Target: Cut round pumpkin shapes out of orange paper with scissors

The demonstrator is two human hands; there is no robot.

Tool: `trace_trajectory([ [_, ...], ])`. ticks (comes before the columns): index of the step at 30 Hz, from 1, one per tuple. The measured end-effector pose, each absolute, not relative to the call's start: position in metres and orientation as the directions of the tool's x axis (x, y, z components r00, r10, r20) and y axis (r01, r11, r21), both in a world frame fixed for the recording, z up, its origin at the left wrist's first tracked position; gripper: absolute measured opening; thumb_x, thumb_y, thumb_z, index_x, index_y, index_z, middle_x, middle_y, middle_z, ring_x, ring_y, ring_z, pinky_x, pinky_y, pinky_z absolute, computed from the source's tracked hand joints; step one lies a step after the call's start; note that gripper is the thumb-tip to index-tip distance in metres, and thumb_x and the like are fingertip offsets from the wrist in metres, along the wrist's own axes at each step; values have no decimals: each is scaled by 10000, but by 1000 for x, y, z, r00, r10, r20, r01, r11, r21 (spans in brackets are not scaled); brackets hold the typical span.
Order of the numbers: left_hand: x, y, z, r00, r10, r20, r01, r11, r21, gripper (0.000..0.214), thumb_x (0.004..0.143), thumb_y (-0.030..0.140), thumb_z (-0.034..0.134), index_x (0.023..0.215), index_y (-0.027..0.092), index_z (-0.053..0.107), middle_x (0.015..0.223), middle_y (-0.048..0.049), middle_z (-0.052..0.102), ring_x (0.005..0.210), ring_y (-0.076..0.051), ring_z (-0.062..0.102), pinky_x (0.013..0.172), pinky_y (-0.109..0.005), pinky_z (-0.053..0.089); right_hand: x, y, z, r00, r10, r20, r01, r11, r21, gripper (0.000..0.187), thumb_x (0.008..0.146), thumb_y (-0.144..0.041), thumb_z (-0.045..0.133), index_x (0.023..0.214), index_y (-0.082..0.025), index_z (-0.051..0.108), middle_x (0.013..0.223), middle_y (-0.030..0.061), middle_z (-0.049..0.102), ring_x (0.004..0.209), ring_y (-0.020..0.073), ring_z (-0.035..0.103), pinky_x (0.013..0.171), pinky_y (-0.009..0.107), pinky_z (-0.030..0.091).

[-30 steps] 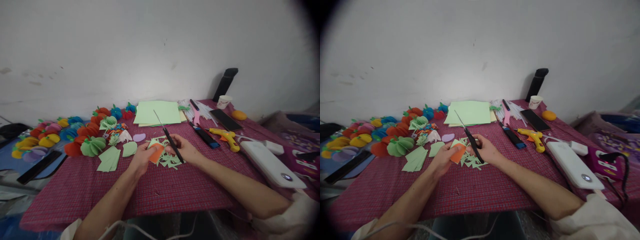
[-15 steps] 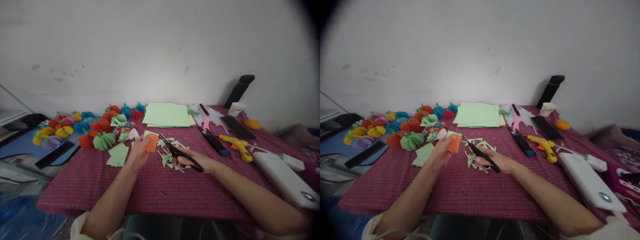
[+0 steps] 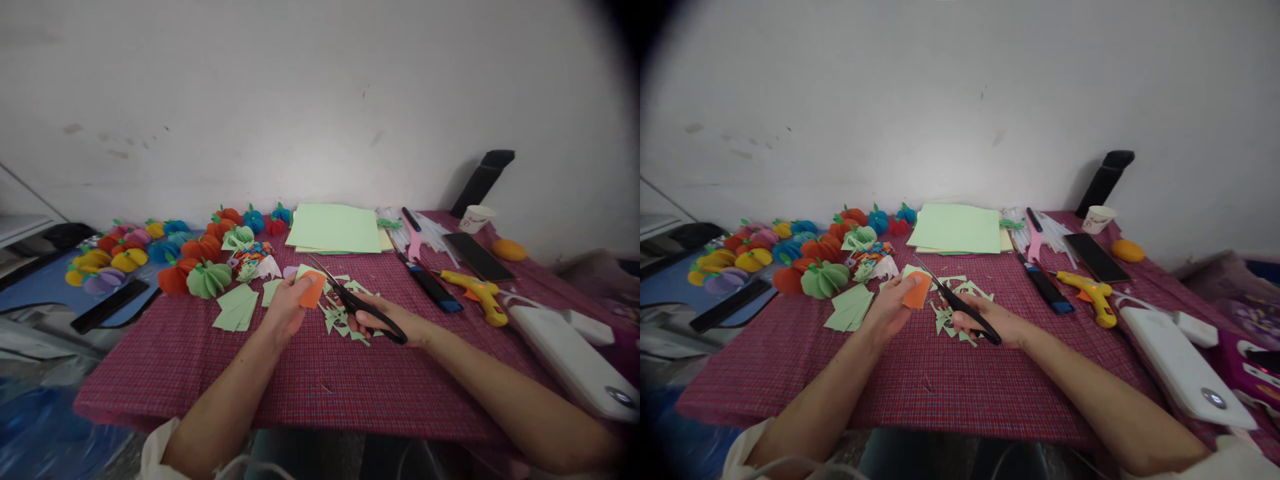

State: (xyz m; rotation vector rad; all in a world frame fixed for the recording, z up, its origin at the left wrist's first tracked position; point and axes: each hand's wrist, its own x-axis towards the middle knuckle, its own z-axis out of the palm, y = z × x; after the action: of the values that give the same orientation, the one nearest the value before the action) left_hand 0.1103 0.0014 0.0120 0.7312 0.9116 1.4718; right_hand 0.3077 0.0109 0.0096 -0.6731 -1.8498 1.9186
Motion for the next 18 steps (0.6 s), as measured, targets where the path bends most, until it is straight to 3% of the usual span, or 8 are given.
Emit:
trace_trajectory([
  [18,113,2,9,-156,983,-101,-491,12,871,171,579,219,670,691,123,582,602,8,590,522,-79,516,522,-203,372,306,13,7,-803,594,-51,76,17,-997,430,780,-421,513,1104,-150,433,729,5,487,577,63,414,503,186,348],
])
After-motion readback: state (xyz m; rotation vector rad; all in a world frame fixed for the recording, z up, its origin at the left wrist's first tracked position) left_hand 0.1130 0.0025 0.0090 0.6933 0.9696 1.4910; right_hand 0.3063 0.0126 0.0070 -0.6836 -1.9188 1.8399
